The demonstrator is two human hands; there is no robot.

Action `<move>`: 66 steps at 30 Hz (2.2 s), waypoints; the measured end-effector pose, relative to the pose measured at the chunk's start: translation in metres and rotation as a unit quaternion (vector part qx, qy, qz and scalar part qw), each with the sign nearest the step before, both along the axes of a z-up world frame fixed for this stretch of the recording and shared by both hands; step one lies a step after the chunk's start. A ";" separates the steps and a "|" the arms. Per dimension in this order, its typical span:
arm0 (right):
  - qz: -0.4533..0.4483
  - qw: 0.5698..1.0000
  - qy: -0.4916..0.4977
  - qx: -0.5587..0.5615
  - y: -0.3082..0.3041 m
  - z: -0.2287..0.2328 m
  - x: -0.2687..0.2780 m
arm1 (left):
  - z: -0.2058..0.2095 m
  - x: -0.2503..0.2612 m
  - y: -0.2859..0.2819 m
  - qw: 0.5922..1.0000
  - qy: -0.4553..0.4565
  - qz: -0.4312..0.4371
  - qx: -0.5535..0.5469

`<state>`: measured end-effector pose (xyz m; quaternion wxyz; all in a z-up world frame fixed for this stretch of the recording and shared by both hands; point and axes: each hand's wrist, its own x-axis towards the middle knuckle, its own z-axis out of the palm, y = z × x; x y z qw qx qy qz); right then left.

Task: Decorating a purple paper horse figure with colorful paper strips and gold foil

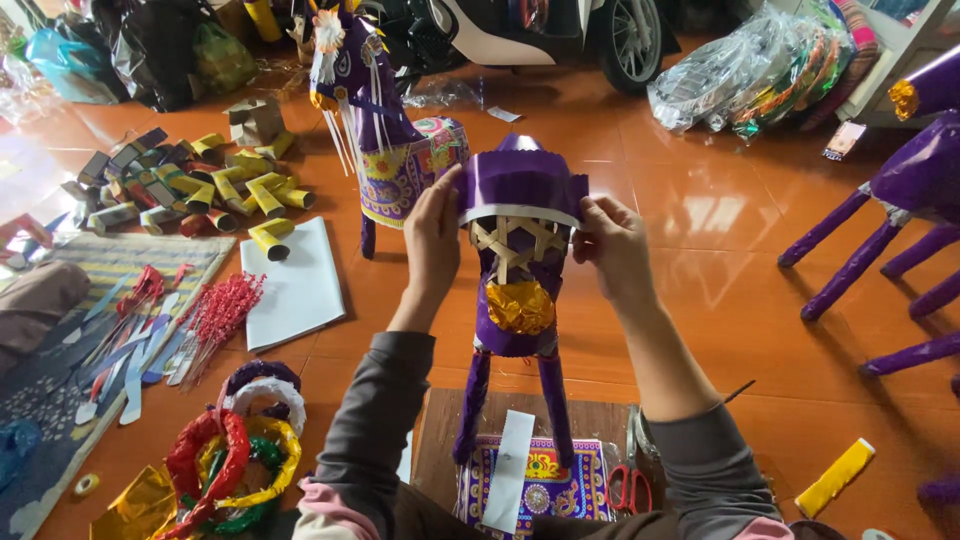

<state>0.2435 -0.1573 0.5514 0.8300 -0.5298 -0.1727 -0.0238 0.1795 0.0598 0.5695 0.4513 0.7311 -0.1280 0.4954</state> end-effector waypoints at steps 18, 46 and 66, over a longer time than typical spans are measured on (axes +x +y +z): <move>-0.058 0.990 -0.120 -0.039 0.020 0.002 -0.012 | -0.005 0.002 -0.013 0.980 0.103 -0.126 -0.118; -0.091 0.974 -0.155 -0.138 0.039 -0.048 -0.010 | -0.027 -0.027 -0.047 0.932 0.274 -0.168 -0.165; -0.005 0.568 0.057 -0.821 -0.222 -0.397 -0.061 | -0.457 -0.169 0.017 0.922 0.380 0.005 0.079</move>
